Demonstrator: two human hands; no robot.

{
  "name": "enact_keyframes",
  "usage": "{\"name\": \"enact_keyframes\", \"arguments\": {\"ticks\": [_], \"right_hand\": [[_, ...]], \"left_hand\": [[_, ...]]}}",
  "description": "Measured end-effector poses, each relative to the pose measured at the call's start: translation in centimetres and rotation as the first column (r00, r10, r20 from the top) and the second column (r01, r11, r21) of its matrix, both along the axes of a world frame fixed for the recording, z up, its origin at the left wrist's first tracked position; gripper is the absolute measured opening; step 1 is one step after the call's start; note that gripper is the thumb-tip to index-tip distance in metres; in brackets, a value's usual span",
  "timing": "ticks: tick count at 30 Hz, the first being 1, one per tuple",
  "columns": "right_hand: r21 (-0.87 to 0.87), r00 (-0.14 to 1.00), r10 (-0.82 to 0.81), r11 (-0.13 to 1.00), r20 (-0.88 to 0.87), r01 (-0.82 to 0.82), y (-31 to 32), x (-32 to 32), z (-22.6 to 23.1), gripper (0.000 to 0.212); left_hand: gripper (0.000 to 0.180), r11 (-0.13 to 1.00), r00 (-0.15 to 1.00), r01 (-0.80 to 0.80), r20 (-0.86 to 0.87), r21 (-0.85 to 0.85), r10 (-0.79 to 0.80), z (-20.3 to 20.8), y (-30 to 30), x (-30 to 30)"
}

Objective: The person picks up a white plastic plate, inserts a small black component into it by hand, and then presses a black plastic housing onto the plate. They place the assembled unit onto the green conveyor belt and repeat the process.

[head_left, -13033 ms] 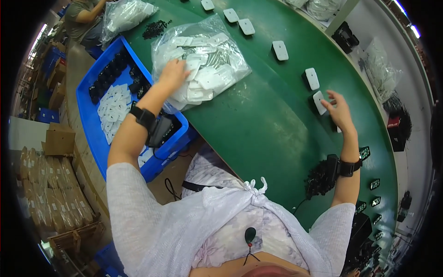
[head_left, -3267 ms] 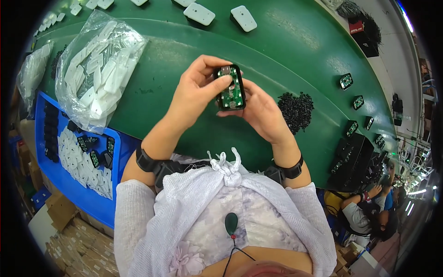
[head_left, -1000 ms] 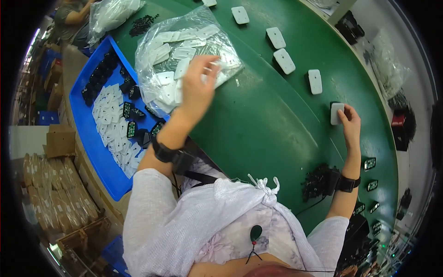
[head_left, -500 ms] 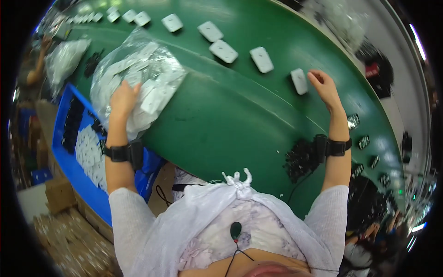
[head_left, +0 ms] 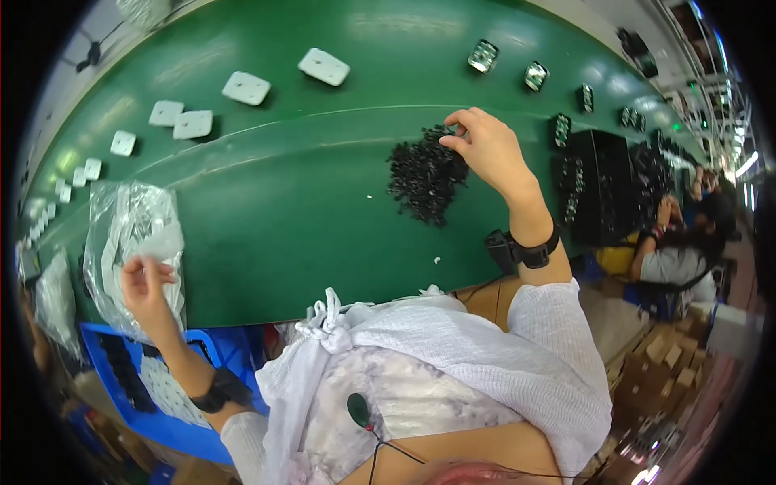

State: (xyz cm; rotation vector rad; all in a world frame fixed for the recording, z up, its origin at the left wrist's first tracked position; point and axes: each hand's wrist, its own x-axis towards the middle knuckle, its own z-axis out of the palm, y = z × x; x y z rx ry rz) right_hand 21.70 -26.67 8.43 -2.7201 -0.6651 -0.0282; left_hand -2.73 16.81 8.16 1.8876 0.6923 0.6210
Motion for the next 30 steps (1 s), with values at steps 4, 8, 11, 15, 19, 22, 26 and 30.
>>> {"name": "enact_keyframes", "arguments": {"ticks": [4,8,11,15,19,22,26,30], "right_hand": [[0.067,0.995,-0.094,0.993,-0.035,0.097,-2.4,-1.3,-3.4,0.024],[0.26,0.993,-0.119,0.96,0.022,0.109,-2.4,-2.0,-5.4,0.019],[0.27,0.993,-0.08,0.961,0.085,0.054,-2.2,-2.2,-5.6,0.013],[0.254,0.977,-0.084,0.967,0.196,0.032,-2.4,-2.4,-4.9,0.009],[0.359,0.988,-0.142,0.927,0.066,0.109,-2.1,-2.7,-3.2,0.009],[0.537,0.964,-0.136,0.808,-0.228,0.241,-1.5,-2.9,-2.9,0.009],[0.617,0.896,-0.047,0.71,-0.441,0.341,-0.6,-2.7,-3.3,0.012],[0.749,0.821,0.167,0.535,-0.546,0.39,1.3,-3.4,-2.2,0.011]], "left_hand": [[0.035,0.905,0.974,0.227,0.07,-0.36,-0.216,-1.3,-7.6,3.5],[0.036,0.786,0.924,0.362,0.078,-0.501,-0.375,-3.3,-12.5,5.7],[0.026,0.715,0.901,0.395,0.092,-0.577,-0.424,-4.4,-14.8,6.7],[0.022,0.7,0.878,0.414,0.053,-0.581,-0.476,-5.2,-16.5,8.1],[0.02,0.721,0.848,0.498,0.096,-0.482,-0.521,-4.5,-17.1,8.9],[0.017,0.723,0.84,0.523,0.126,-0.452,-0.528,-3.6,-18.0,9.8],[0.015,0.736,0.825,0.553,0.13,-0.391,-0.55,-3.0,-18.7,10.5],[0.014,0.773,0.82,0.57,0.14,-0.279,-0.555,-2.4,-19.1,11.1]]}}
